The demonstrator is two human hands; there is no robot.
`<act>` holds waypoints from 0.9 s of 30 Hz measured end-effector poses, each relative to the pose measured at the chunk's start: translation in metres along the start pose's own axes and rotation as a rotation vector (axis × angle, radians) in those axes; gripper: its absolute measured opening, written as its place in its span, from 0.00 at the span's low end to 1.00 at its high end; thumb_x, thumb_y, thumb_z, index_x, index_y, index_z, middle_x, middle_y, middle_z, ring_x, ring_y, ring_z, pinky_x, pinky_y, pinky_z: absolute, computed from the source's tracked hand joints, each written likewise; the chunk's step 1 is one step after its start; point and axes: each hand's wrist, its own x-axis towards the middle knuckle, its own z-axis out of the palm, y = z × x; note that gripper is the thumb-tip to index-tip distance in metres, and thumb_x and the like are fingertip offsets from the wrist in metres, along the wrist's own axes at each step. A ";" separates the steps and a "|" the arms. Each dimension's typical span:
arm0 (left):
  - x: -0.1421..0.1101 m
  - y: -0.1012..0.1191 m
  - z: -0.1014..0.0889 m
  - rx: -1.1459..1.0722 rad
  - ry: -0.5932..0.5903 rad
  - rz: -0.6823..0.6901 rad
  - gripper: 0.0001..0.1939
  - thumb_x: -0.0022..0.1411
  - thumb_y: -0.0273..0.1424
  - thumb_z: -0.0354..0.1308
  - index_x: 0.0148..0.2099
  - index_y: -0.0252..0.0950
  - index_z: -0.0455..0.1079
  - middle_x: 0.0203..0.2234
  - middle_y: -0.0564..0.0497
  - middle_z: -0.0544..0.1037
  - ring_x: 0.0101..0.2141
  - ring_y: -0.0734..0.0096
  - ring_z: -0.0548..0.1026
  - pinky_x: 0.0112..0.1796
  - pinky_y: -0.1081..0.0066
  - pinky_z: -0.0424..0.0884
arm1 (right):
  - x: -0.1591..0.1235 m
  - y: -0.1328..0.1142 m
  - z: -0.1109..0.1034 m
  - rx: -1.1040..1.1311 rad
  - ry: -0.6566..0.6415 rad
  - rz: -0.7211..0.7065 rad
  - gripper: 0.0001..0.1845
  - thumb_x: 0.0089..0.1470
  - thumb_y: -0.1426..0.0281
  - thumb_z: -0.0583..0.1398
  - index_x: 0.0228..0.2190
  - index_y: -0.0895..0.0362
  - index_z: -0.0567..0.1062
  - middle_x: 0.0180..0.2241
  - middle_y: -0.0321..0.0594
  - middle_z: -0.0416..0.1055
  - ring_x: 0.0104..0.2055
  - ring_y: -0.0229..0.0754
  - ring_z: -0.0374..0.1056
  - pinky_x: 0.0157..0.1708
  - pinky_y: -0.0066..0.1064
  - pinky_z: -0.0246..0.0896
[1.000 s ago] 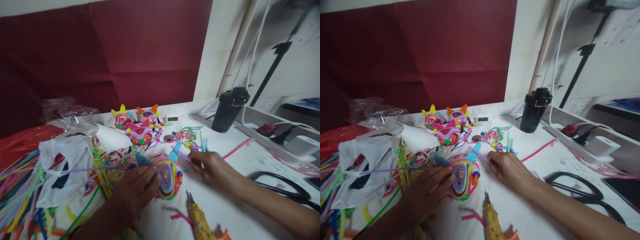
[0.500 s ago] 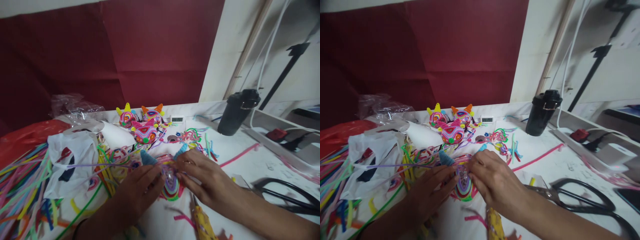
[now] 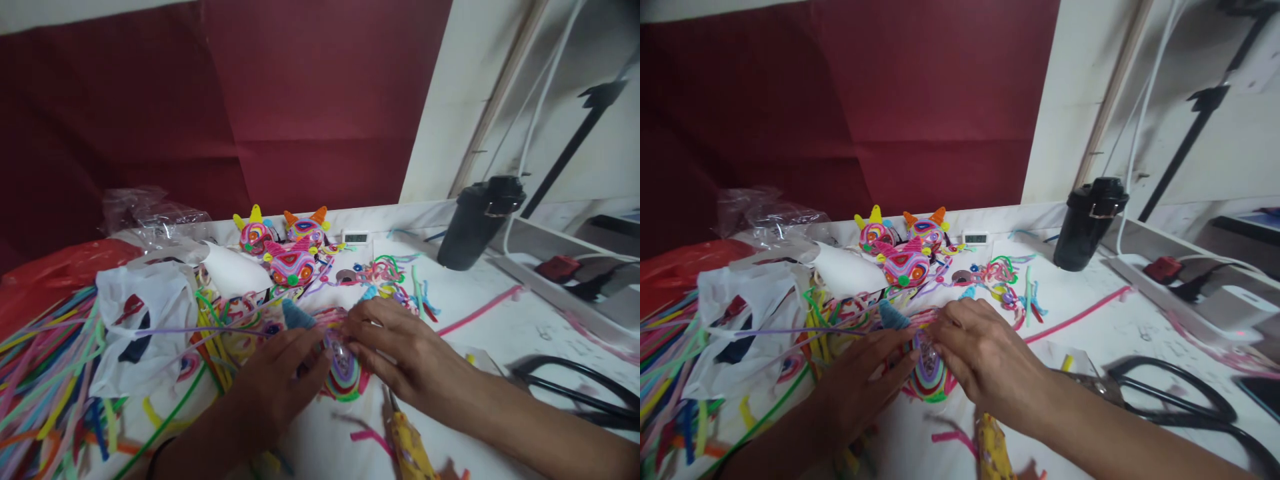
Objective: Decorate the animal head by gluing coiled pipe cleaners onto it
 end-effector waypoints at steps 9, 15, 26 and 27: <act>-0.004 -0.003 0.004 -0.042 -0.004 -0.018 0.17 0.66 0.21 0.51 0.55 0.33 0.68 0.52 0.39 0.72 0.54 0.62 0.70 0.53 0.61 0.70 | -0.088 0.008 -0.052 -0.195 -0.233 0.230 0.14 0.60 0.68 0.56 0.45 0.53 0.78 0.44 0.48 0.77 0.45 0.48 0.76 0.41 0.34 0.76; 0.000 -0.008 0.008 -0.096 0.057 -0.011 0.15 0.66 0.22 0.54 0.55 0.32 0.68 0.50 0.39 0.73 0.52 0.60 0.71 0.51 0.61 0.72 | -0.134 -0.003 -0.062 -0.253 -0.203 0.310 0.14 0.58 0.70 0.57 0.42 0.51 0.81 0.44 0.44 0.78 0.43 0.48 0.77 0.40 0.34 0.76; 0.010 -0.006 0.004 -0.094 0.072 -0.017 0.12 0.67 0.24 0.53 0.52 0.33 0.67 0.49 0.41 0.72 0.50 0.62 0.71 0.50 0.61 0.72 | -0.147 -0.045 -0.042 -0.348 -0.325 0.175 0.26 0.58 0.62 0.60 0.57 0.53 0.70 0.55 0.43 0.71 0.52 0.49 0.72 0.43 0.33 0.76; 0.010 -0.006 0.003 -0.088 0.072 -0.022 0.11 0.68 0.24 0.53 0.52 0.33 0.67 0.49 0.41 0.72 0.50 0.62 0.71 0.50 0.61 0.72 | -0.150 -0.046 -0.037 -0.393 -0.306 0.140 0.29 0.57 0.59 0.60 0.58 0.54 0.69 0.55 0.44 0.71 0.52 0.51 0.72 0.42 0.36 0.77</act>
